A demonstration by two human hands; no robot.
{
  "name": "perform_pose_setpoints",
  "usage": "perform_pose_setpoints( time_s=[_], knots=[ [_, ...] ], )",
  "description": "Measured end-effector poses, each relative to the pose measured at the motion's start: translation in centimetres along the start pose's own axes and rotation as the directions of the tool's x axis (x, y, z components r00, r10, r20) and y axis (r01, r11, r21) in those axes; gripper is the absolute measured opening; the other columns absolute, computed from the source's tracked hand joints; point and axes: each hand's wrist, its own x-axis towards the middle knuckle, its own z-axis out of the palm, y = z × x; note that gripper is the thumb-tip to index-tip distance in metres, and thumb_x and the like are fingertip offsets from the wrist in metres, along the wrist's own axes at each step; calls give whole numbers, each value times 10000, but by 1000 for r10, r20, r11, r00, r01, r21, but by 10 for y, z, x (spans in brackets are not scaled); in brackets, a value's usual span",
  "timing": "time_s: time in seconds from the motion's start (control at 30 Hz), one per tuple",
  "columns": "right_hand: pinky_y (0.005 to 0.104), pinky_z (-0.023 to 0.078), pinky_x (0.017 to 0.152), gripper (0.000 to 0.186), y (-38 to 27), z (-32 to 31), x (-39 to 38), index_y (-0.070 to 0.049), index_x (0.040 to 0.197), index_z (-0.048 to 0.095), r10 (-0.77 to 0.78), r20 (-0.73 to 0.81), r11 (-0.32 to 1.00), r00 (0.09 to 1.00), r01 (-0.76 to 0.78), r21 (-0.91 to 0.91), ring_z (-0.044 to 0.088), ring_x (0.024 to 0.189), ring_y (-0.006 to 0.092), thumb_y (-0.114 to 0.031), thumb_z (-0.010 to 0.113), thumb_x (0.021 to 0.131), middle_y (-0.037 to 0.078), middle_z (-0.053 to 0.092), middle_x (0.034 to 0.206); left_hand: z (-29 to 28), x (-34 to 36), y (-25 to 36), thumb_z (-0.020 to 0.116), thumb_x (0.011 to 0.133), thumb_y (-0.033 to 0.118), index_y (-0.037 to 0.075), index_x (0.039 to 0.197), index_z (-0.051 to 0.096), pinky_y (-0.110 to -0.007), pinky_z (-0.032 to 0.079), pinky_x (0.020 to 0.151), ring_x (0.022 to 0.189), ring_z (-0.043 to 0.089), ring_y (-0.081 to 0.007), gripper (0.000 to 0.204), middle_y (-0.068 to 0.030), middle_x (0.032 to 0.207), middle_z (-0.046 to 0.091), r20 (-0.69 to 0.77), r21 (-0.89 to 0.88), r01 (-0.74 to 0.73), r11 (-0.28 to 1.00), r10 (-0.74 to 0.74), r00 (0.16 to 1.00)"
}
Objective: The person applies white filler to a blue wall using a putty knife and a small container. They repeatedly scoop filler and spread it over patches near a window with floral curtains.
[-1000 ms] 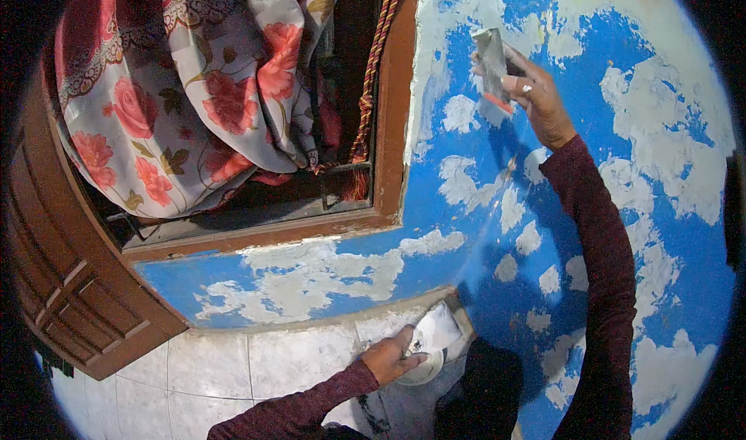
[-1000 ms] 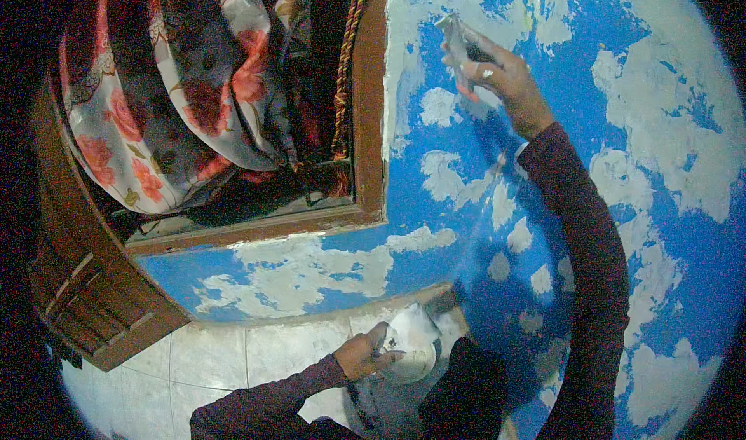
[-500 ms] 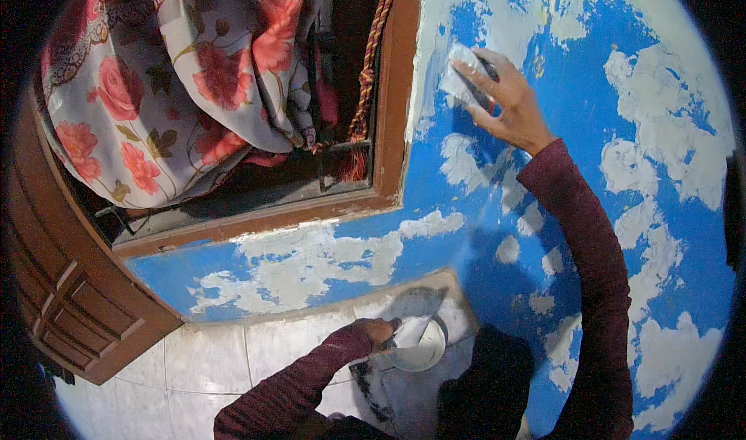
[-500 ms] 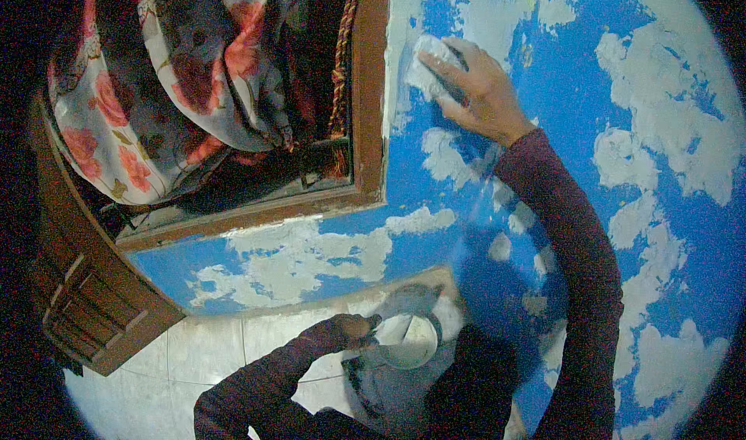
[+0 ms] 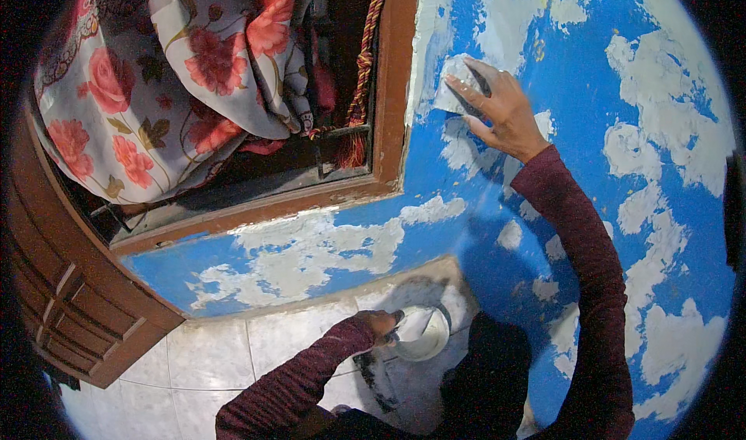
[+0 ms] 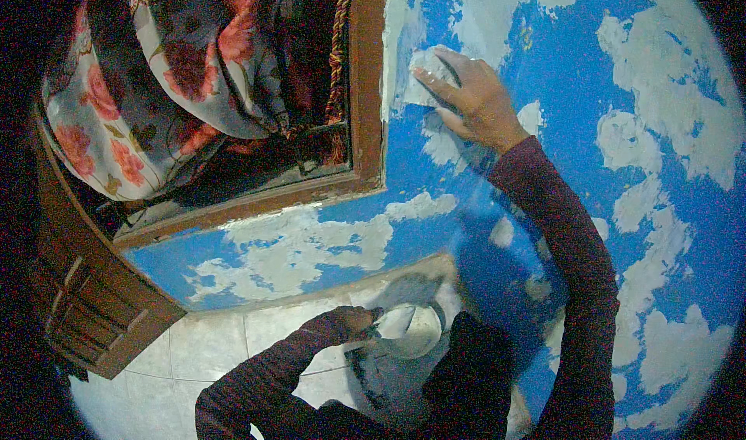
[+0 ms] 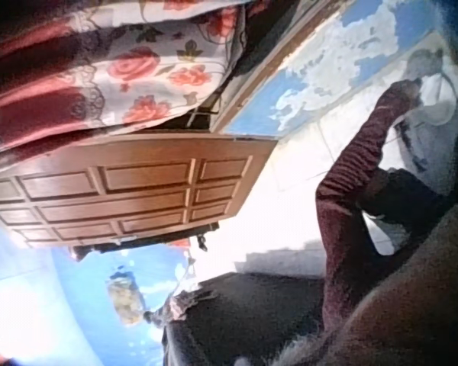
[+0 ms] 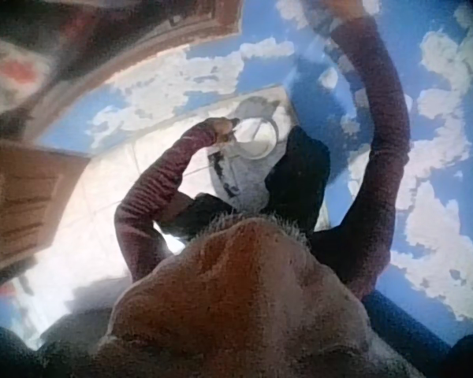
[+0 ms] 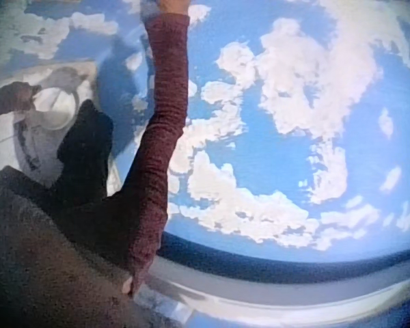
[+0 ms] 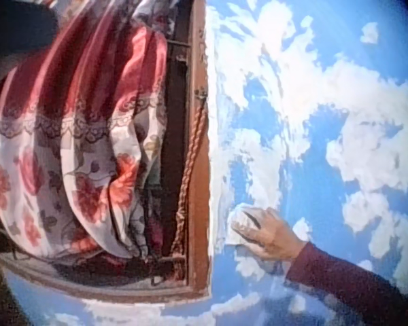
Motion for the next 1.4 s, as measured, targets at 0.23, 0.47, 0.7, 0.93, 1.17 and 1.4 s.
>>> perform_pose_setpoints(
  time_s=[0.23, 0.47, 0.7, 0.93, 1.17, 1.4],
  knots=[
    [457, 410, 967, 696, -5, 23, -10, -266, 1371, 483, -29, -21, 999, 999, 30, 42, 497, 1163, 335, -125, 709, 728, 153, 458, 1361, 15, -4, -16, 561, 902, 337, -2, 1164, 437, -490, 509, 755, 898, 641, -403, 446, -250, 923, 637, -53, -125, -21, 992, 15, 998],
    [471, 396, 964, 639, -10, 32, -13, -233, 1349, 500, -33, -57, 998, 998, 37, 56, 490, 1184, 357, -110, 679, 747, 179, 464, 1350, 6, -4, -10, 587, 890, 346, -9, 1211, 420, -498, 503, 782, 938, 626, -424, 507, -263, 952, 635, -12, -30, -34, 999, 33, 999],
    [484, 379, 978, 629, -12, 41, -9, -249, 1356, 482, -44, -61, 998, 997, 46, 36, 479, 1207, 342, -72, 639, 774, 170, 458, 1361, 2, -1, -8, 560, 907, 409, -4, 1246, 437, -467, 508, 796, 967, 629, -400, 549, -239, 1003, 649, 80, -261, 154, 953, -138, 987],
    [489, 378, 990, 650, -16, 51, -8, -260, 1353, 479, -30, -79, 999, 996, 33, 40, 478, 1212, 331, -26, 625, 765, 146, 469, 1355, -4, -4, -3, 505, 937, 433, 28, 1198, 476, -431, 505, 729, 851, 650, -341, 483, -190, 949, 665, 54, -123, 81, 989, -75, 996],
    [469, 389, 992, 623, -15, 60, -2, -267, 1322, 491, -90, -147, 995, 985, 95, 31, 482, 1210, 313, 2, 599, 771, 138, 475, 1347, -10, -1, 1, 520, 936, 433, 39, 1152, 477, -431, 506, 677, 802, 650, -349, 452, -171, 899, 660, 103, -57, 122, 991, -116, 988],
    [488, 351, 1019, 567, -8, 69, -8, -249, 1314, 508, -46, -89, 995, 995, 38, -89, 457, 1239, 311, -33, 592, 797, 150, 463, 1353, 12, 3, -18, 516, 942, 428, 50, 1105, 477, -444, 497, 664, 779, 651, -343, 413, -185, 880, 650, 8, -203, 52, 978, -52, 999]
  ],
)
